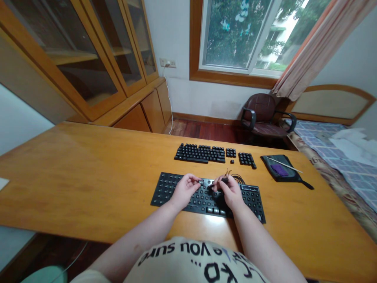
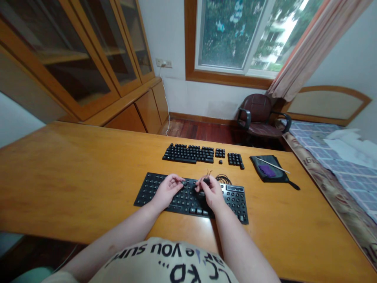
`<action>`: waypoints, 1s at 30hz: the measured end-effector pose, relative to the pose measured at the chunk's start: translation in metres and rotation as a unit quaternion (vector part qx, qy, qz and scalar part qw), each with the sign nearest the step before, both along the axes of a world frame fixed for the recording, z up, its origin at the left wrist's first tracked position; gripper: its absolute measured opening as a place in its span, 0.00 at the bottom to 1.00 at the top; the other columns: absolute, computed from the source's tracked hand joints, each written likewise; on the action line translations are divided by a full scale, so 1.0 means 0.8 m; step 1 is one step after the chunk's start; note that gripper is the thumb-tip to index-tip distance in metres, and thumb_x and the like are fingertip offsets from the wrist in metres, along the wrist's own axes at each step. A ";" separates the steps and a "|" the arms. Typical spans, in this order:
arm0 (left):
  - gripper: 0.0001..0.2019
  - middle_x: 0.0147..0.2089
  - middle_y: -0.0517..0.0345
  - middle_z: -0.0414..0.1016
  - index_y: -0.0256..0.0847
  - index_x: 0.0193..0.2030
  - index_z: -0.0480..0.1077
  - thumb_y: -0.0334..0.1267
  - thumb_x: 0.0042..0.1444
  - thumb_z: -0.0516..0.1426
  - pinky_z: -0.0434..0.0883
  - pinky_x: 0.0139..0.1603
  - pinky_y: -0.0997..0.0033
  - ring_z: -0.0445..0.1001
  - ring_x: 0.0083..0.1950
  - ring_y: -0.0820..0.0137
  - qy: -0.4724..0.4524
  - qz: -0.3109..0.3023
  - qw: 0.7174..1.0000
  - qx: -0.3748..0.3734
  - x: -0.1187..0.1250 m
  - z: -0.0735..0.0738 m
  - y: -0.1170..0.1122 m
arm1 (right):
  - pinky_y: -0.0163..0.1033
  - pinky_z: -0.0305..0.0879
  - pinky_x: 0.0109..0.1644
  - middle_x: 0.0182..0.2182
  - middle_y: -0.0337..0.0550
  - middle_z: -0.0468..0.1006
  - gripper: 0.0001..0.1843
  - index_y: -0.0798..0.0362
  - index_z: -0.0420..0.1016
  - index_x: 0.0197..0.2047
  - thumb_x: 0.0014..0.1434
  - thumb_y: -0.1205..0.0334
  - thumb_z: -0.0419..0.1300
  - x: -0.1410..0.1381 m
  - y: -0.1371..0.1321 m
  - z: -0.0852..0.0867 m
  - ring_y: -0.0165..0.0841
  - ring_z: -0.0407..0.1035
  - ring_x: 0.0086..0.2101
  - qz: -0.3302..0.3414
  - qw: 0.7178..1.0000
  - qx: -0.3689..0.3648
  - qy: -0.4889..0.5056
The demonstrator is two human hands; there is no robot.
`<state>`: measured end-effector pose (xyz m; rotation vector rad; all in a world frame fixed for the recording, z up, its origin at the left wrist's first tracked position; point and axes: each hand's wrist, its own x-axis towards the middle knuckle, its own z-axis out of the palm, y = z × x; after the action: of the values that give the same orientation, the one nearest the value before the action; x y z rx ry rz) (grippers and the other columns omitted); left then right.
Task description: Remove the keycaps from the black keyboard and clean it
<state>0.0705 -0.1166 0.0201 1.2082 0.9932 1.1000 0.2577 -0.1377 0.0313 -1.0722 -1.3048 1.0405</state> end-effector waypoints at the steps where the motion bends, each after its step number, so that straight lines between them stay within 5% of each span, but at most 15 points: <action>1: 0.10 0.39 0.55 0.74 0.39 0.35 0.62 0.34 0.48 0.60 0.70 0.50 0.64 0.74 0.44 0.70 -0.001 0.001 1.000 -0.002 0.000 -0.001 0.000 | 0.43 0.69 0.38 0.28 0.42 0.75 0.09 0.50 0.70 0.32 0.58 0.55 0.55 0.001 0.000 0.001 0.34 0.70 0.28 -0.011 0.998 0.019 -0.053; 5: 0.13 0.38 0.56 0.74 0.39 0.36 0.63 0.31 0.45 0.62 0.70 0.50 0.64 0.74 0.44 0.70 -0.004 -0.021 1.000 -0.012 0.000 -0.003 0.000 | 0.45 0.67 0.44 0.34 0.45 0.77 0.07 0.48 0.76 0.38 0.55 0.59 0.60 0.001 0.003 0.005 0.38 0.71 0.37 0.008 0.971 0.103 -0.214; 8: 0.14 0.36 0.58 0.73 0.38 0.36 0.64 0.29 0.43 0.63 0.71 0.48 0.65 0.74 0.41 0.71 -0.008 -0.030 0.999 -0.020 0.001 -0.004 0.000 | 0.46 0.67 0.47 0.41 0.46 0.78 0.17 0.46 0.75 0.47 0.52 0.60 0.64 -0.003 0.004 0.003 0.39 0.71 0.42 0.047 0.960 0.127 -0.247; 12: 0.15 0.33 0.60 0.71 0.38 0.36 0.64 0.27 0.42 0.63 0.72 0.46 0.67 0.74 0.39 0.72 -0.006 -0.043 0.999 -0.031 0.003 -0.005 -0.003 | 0.46 0.69 0.47 0.40 0.45 0.79 0.13 0.45 0.77 0.45 0.54 0.61 0.63 -0.009 -0.001 -0.002 0.38 0.73 0.40 0.056 0.950 0.129 -0.278; 16: 0.18 0.42 0.55 0.71 0.39 0.43 0.63 0.27 0.45 0.61 0.71 0.48 0.64 0.75 0.41 0.71 0.032 -0.046 0.998 0.030 0.004 -0.007 -0.012 | 0.45 0.69 0.45 0.37 0.45 0.80 0.10 0.46 0.78 0.42 0.55 0.60 0.61 0.002 0.007 0.009 0.38 0.74 0.38 -0.005 0.943 0.102 -0.315; 20: 0.18 0.47 0.52 0.69 0.40 0.47 0.64 0.29 0.48 0.60 0.69 0.50 0.62 0.74 0.40 0.71 0.129 -0.057 0.983 0.114 0.002 -0.006 -0.018 | 0.45 0.68 0.44 0.37 0.46 0.80 0.11 0.49 0.78 0.41 0.54 0.60 0.61 0.030 0.055 0.026 0.40 0.73 0.39 -0.124 0.911 0.032 -0.393; 25: 0.16 0.45 0.54 0.70 0.41 0.47 0.65 0.30 0.50 0.59 0.68 0.49 0.64 0.73 0.37 0.72 0.179 -0.061 0.972 0.138 0.001 0.000 -0.015 | 0.38 0.64 0.43 0.39 0.46 0.78 0.09 0.51 0.79 0.37 0.52 0.64 0.61 0.037 0.116 0.017 0.38 0.72 0.40 -0.109 0.841 -0.063 -0.526; 30: 0.15 0.44 0.55 0.71 0.41 0.47 0.65 0.31 0.51 0.58 0.68 0.48 0.66 0.72 0.36 0.73 0.197 -0.062 0.966 0.154 0.000 0.003 -0.013 | 0.36 0.63 0.39 0.38 0.46 0.78 0.11 0.51 0.78 0.41 0.56 0.64 0.58 0.019 0.121 -0.005 0.37 0.71 0.38 -0.099 0.816 -0.076 -0.565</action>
<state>0.0704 -0.1273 0.0221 1.7686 1.0501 0.9558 0.2729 -0.0412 0.0277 -2.0540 -1.9600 0.2597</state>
